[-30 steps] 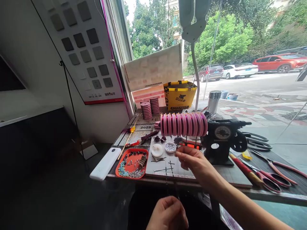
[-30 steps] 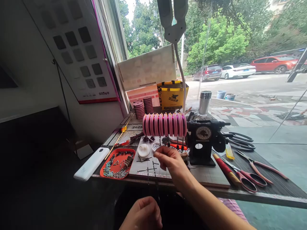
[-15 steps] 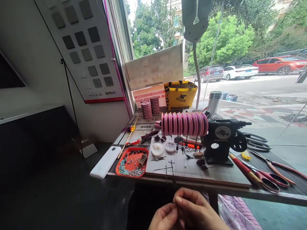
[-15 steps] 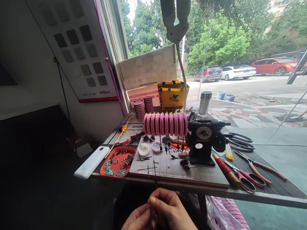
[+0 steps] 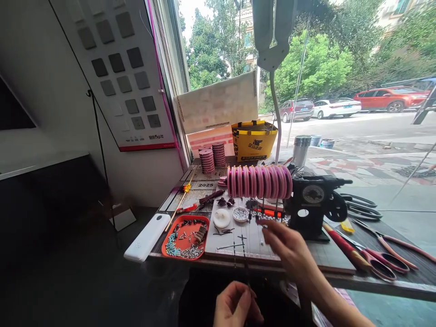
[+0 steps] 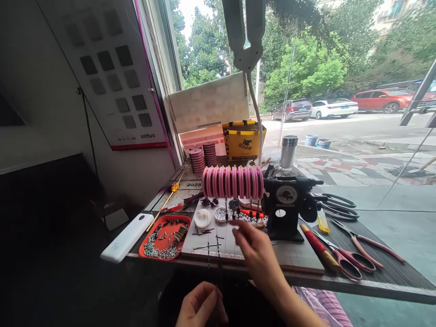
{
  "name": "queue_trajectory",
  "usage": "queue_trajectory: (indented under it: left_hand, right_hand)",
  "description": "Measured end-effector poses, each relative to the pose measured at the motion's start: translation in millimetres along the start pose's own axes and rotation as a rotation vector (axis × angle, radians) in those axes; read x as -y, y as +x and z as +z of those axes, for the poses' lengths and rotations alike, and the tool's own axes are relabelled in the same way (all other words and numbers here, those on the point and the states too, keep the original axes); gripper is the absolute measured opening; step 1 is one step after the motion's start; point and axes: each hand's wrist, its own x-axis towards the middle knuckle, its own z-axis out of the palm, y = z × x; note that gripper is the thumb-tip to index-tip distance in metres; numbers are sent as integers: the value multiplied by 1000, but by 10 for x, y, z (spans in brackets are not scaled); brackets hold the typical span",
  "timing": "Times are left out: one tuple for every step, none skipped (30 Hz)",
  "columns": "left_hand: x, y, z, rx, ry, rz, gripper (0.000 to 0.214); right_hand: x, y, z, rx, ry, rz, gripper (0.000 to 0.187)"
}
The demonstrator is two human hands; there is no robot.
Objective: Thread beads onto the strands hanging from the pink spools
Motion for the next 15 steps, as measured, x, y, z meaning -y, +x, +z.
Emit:
queue_trajectory:
  left_hand:
    - [15,19,-3,1,25,37,41]
    - [25,30,-8,0,60,68,39]
    - [27,31,-11,-17,124,97,35]
    - [14,23,-11,-54,219,133,31]
    - [-21,8,-3,-109,341,177,29]
    - [-79,-10,16,-174,473,229,29]
    - [-163,-26,48,-237,594,288,30]
    - [-268,-33,95,-281,685,346,30]
    - [-387,-26,155,-284,725,401,25]
    - [-512,-2,226,-245,709,444,21]
    - [-632,41,304,-167,674,467,21]
    - [-738,99,384,-148,610,504,22]
    - [-822,165,460,-129,543,517,26]
    - [-882,233,529,-92,482,512,23]
    - [-916,294,586,-58,441,506,18]
  right_hand:
    - [60,123,-31,-27,-41,-26,28]
    - [100,230,-39,-38,-64,-39,26]
    - [121,318,-26,-36,-67,-36,25]
    - [129,384,1,-34,-69,-35,25]
    - [128,430,35,-36,-66,-34,25]
    - [125,457,67,-41,-55,-32,25]
    - [126,469,93,-45,-38,-32,24]
    - [133,470,107,-48,-16,-34,22]
    - [149,464,108,-44,12,-35,22]
    - [174,455,97,-37,42,-36,23]
    - [205,446,77,-24,75,-34,25]
    - [239,438,51,-7,112,-30,27]
    - [273,431,22,13,150,-23,28]
    - [305,426,-6,37,190,-13,30]
    - [331,420,-30,64,228,2,31]
